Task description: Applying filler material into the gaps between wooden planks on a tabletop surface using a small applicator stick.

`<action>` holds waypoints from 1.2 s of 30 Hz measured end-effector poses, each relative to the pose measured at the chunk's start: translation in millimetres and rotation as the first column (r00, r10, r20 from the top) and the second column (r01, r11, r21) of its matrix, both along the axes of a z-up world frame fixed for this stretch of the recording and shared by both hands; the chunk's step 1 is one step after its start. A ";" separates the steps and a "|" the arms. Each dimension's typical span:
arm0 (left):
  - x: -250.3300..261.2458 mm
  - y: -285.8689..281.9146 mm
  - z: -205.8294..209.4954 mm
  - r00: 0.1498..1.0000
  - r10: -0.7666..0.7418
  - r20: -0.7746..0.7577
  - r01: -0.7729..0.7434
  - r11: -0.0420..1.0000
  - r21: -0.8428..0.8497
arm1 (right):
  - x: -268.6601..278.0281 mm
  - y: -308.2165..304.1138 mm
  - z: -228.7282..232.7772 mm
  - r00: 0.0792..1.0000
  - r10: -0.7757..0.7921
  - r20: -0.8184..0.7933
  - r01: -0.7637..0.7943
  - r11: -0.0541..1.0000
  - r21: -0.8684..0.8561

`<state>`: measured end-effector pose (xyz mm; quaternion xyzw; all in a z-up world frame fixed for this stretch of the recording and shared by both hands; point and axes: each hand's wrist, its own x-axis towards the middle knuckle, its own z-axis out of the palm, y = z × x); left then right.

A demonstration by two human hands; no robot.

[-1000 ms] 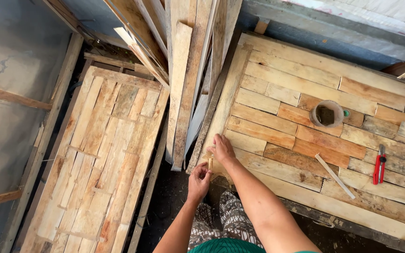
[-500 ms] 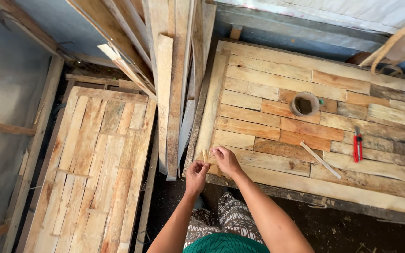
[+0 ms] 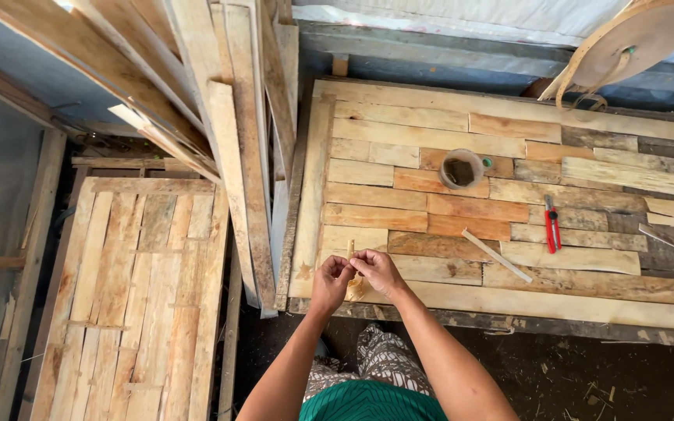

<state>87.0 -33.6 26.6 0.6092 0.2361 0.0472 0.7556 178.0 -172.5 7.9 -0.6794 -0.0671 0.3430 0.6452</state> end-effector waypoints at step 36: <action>213.1 -77.3 16.8 0.978 0.027 -0.206 0.042 0.946 0.321 | 242.4 -84.3 46.3 0.943 0.131 0.306 -0.026 0.945 -0.326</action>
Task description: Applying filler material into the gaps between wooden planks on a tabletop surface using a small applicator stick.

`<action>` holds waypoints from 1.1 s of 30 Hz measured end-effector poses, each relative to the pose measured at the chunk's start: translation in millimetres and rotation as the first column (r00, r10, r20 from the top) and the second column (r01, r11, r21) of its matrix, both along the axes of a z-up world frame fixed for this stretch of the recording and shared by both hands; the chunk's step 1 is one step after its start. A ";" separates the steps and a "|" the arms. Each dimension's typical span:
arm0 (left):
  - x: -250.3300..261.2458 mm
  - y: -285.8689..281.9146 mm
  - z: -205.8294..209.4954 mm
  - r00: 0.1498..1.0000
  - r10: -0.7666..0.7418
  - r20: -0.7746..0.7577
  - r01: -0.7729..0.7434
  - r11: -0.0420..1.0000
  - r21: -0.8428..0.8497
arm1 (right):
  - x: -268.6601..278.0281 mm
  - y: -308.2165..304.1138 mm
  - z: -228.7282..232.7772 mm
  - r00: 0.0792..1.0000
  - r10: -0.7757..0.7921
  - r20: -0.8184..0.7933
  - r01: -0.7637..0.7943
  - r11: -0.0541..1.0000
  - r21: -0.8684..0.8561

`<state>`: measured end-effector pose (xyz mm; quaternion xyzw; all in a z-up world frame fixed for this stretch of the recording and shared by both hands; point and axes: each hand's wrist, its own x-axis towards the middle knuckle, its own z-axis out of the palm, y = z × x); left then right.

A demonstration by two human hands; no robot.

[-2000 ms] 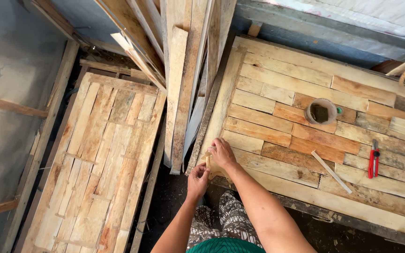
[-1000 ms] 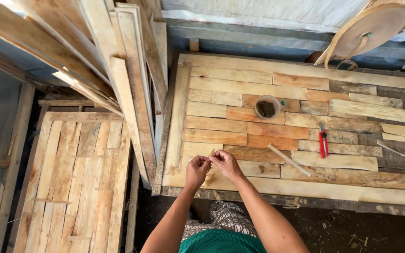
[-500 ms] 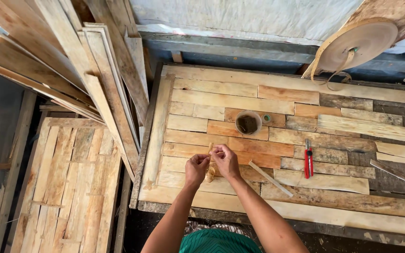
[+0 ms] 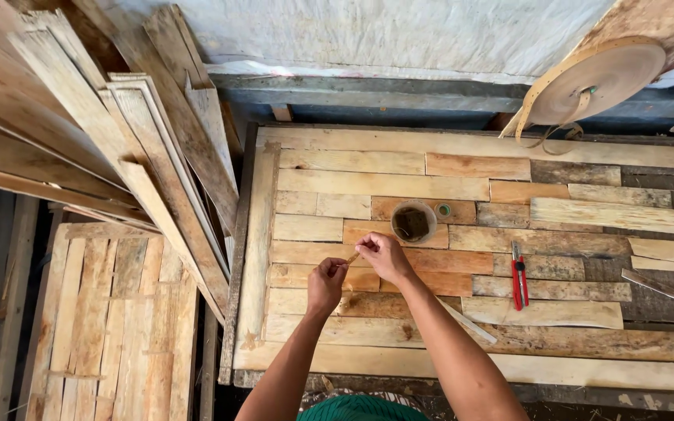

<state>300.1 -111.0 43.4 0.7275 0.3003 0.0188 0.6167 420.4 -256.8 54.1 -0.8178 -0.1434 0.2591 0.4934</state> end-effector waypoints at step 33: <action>140.3 64.2 -57.3 0.982 0.169 0.081 -0.150 0.969 -0.197 | 159.0 89.5 -3.0 0.986 0.116 0.123 -0.093 0.979 -0.182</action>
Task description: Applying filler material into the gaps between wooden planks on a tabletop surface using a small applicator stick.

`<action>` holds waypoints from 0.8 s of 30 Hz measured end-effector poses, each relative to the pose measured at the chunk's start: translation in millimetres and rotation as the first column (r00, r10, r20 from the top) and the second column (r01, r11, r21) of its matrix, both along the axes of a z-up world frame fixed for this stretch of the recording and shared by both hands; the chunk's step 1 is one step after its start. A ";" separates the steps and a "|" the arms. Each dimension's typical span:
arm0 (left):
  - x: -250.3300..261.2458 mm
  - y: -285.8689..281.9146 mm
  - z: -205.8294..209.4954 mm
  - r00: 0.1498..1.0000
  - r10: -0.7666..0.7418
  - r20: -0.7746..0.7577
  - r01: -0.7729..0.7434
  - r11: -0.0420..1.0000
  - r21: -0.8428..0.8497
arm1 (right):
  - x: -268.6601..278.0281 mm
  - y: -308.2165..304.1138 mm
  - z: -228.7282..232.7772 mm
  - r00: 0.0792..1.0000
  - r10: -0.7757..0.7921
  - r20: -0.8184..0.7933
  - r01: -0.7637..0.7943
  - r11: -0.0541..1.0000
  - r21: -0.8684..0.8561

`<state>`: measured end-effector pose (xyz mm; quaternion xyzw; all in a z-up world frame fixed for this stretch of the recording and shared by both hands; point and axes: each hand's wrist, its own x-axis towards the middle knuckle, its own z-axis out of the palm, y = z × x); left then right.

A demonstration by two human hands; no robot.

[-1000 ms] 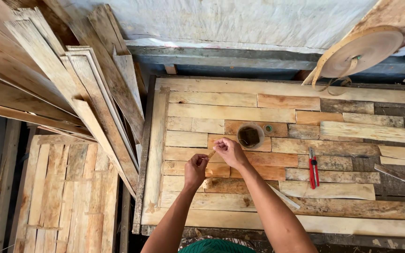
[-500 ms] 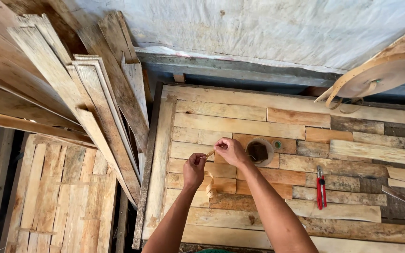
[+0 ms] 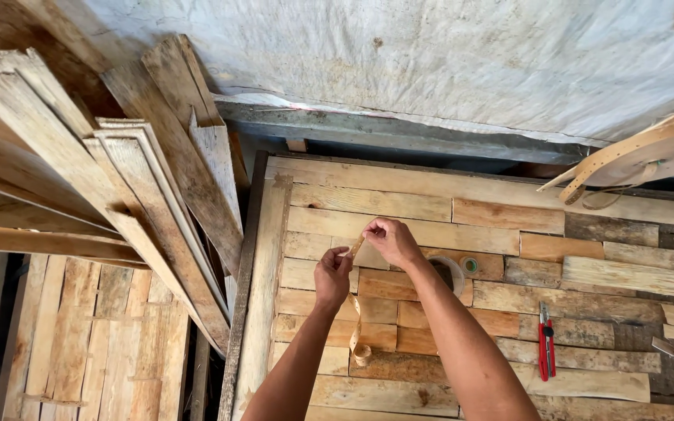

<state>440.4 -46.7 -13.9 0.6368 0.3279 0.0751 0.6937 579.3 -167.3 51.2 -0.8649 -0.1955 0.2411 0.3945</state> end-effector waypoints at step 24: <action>102.9 31.1 -33.4 0.981 0.162 -0.109 -0.171 0.982 -0.077 | 93.7 81.0 -44.7 0.938 0.039 0.344 0.004 0.992 -0.125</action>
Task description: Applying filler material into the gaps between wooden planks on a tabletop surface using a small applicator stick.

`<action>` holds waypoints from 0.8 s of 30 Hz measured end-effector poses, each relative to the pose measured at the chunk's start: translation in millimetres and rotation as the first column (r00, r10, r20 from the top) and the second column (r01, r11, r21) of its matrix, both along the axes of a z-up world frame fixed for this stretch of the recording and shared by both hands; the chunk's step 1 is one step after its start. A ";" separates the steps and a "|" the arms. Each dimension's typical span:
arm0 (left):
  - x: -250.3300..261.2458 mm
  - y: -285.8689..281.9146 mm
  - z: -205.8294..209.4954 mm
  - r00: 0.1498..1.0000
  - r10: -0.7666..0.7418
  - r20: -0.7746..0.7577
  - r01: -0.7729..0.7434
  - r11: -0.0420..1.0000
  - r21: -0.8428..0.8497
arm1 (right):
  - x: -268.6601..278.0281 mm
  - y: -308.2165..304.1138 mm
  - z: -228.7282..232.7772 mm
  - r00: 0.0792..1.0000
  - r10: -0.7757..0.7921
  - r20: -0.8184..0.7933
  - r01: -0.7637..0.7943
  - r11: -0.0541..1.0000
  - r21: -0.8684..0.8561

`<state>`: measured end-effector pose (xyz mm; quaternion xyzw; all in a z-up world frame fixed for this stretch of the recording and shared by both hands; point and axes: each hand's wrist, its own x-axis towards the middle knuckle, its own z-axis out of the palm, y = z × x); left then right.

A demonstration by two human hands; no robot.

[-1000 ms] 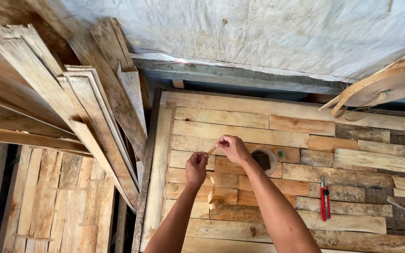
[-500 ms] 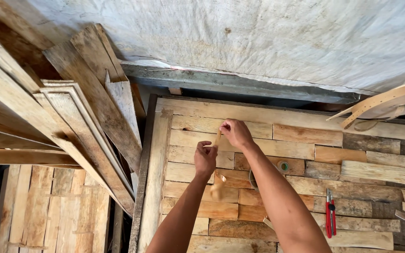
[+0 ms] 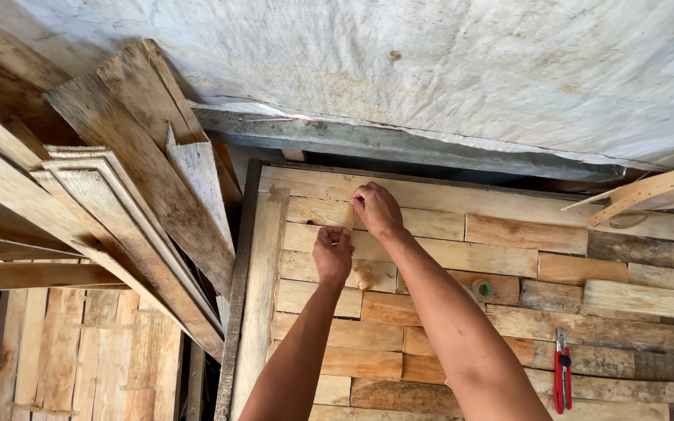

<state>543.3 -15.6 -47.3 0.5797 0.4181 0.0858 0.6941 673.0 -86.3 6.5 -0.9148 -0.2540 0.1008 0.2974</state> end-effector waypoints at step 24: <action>3.6 16.3 19.8 0.997 -0.005 -0.072 0.006 1.000 0.021 | -12.8 21.4 -2.2 0.993 -0.025 0.119 0.041 0.991 -0.130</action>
